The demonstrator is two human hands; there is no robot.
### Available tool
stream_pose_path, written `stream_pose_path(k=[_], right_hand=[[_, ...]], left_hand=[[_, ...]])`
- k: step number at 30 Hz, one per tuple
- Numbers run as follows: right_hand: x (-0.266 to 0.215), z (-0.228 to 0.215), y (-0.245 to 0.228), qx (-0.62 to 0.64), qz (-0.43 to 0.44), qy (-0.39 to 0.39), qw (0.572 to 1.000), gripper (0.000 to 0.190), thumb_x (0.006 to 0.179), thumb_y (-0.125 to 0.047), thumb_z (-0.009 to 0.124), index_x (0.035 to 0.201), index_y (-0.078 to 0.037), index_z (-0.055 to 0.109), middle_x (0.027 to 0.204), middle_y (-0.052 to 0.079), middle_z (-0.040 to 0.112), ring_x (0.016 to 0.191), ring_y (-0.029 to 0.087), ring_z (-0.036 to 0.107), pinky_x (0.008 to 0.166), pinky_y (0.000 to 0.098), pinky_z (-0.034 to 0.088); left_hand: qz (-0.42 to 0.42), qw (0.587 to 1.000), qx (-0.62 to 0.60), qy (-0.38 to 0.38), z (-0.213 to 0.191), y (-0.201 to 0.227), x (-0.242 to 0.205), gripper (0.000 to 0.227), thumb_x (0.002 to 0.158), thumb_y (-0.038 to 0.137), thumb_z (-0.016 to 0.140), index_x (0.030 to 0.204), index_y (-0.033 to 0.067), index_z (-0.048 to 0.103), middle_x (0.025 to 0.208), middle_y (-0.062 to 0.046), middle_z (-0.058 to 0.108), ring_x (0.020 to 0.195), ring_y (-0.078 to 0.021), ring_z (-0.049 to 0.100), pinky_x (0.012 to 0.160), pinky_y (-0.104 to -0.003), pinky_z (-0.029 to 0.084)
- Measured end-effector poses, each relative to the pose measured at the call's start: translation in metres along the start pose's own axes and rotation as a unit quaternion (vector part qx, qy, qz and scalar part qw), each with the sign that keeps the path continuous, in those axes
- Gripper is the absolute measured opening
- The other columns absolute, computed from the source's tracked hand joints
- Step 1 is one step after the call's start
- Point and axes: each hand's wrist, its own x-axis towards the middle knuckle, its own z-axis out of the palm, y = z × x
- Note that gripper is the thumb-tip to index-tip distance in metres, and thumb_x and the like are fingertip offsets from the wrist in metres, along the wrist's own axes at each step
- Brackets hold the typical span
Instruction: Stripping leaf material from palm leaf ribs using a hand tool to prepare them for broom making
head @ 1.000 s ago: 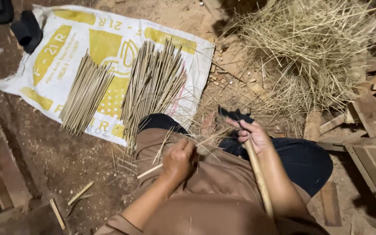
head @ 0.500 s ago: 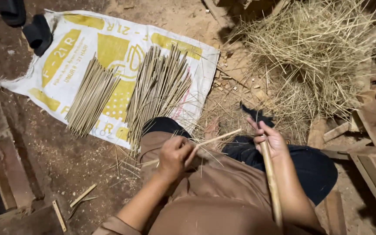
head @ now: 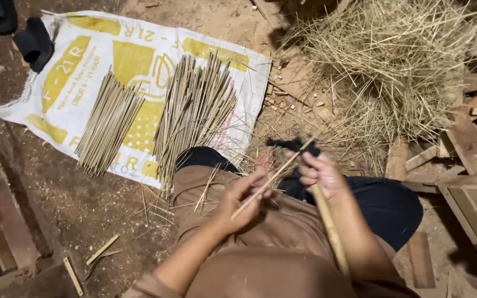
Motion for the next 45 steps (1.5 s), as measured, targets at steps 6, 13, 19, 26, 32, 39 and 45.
stream_pose_path(k=[6,13,19,26,32,39,45], right_hand=[[-0.012,0.012,0.003,-0.035,0.004,0.016,0.999,0.011,0.099,-0.005,0.059,0.107,-0.014,0.059,0.095,0.006,0.071,0.045,0.003,0.039,0.036,0.0135,0.031],[0.012,0.006,0.06,-0.06,0.132,-0.038,0.989,0.007,0.096,0.0,0.065,0.097,-0.006,0.061,0.081,0.026,0.073,0.044,0.029,0.068,0.032,0.0361,0.054],[0.046,-0.07,0.028,-0.117,0.078,-0.057,0.988,0.006,0.095,-0.001,0.063,0.1,-0.002,0.06,0.084,0.026,0.075,0.045,0.032,0.07,0.034,0.0418,0.059],[0.04,-0.064,-0.057,-0.153,-0.085,0.048,0.983,0.005,0.101,-0.015,0.063,0.105,-0.013,0.062,0.07,0.007,0.067,0.043,0.012,0.061,0.035,0.0191,0.05],[0.031,-0.014,0.087,-0.049,0.057,0.007,0.997,0.009,0.091,0.001,0.069,0.1,0.0,0.065,0.084,0.022,0.067,0.037,0.018,0.06,0.029,0.0284,0.048],[0.018,0.009,0.027,-0.052,0.051,0.065,0.995,0.013,0.095,-0.01,0.066,0.1,-0.005,0.055,0.106,0.021,0.075,0.046,0.011,0.06,0.033,0.0164,0.042],[0.048,-0.024,0.108,-0.096,0.139,-0.018,0.985,0.012,0.092,-0.001,0.07,0.101,-0.005,0.064,0.085,0.022,0.074,0.043,0.026,0.067,0.032,0.0326,0.053]], left_hand=[[-0.315,0.946,0.072,-0.006,-0.045,-0.033,-0.007,0.015,0.093,0.014,0.072,0.098,0.0063,0.084,0.082,-0.01,0.078,0.068,-0.0112,0.058,0.05,-0.031,0.051],[-0.144,0.966,0.215,0.015,-0.041,-0.032,-0.003,0.008,0.086,0.019,0.078,0.091,0.0169,0.085,0.079,-0.008,0.076,0.078,-0.0271,0.071,0.075,-0.037,0.056],[-0.106,0.97,0.215,-0.036,-0.054,0.0,-0.007,0.007,0.087,0.017,0.078,0.09,0.0131,0.083,0.074,-0.01,0.074,0.073,-0.0251,0.069,0.072,-0.036,0.055],[-0.064,0.971,0.23,-0.028,-0.062,0.007,-0.019,0.007,0.085,0.014,0.077,0.087,0.008,0.081,0.071,-0.015,0.071,0.073,-0.0355,0.072,0.067,-0.041,0.056],[0.031,0.933,0.358,-0.01,-0.04,-0.024,-0.001,0.01,0.09,0.017,0.073,0.09,0.0097,0.079,0.073,-0.012,0.07,0.072,-0.0335,0.071,0.066,-0.039,0.057],[0.083,0.894,0.439,0.036,-0.051,-0.04,-0.004,0.012,0.092,0.017,0.071,0.087,0.0071,0.075,0.073,-0.011,0.066,0.07,-0.0328,0.071,0.062,-0.038,0.058],[0.079,0.907,0.413,0.006,-0.039,-0.065,-0.007,0.009,0.091,0.018,0.072,0.087,0.0107,0.076,0.074,-0.008,0.067,0.071,-0.0315,0.071,0.062,-0.038,0.058]])
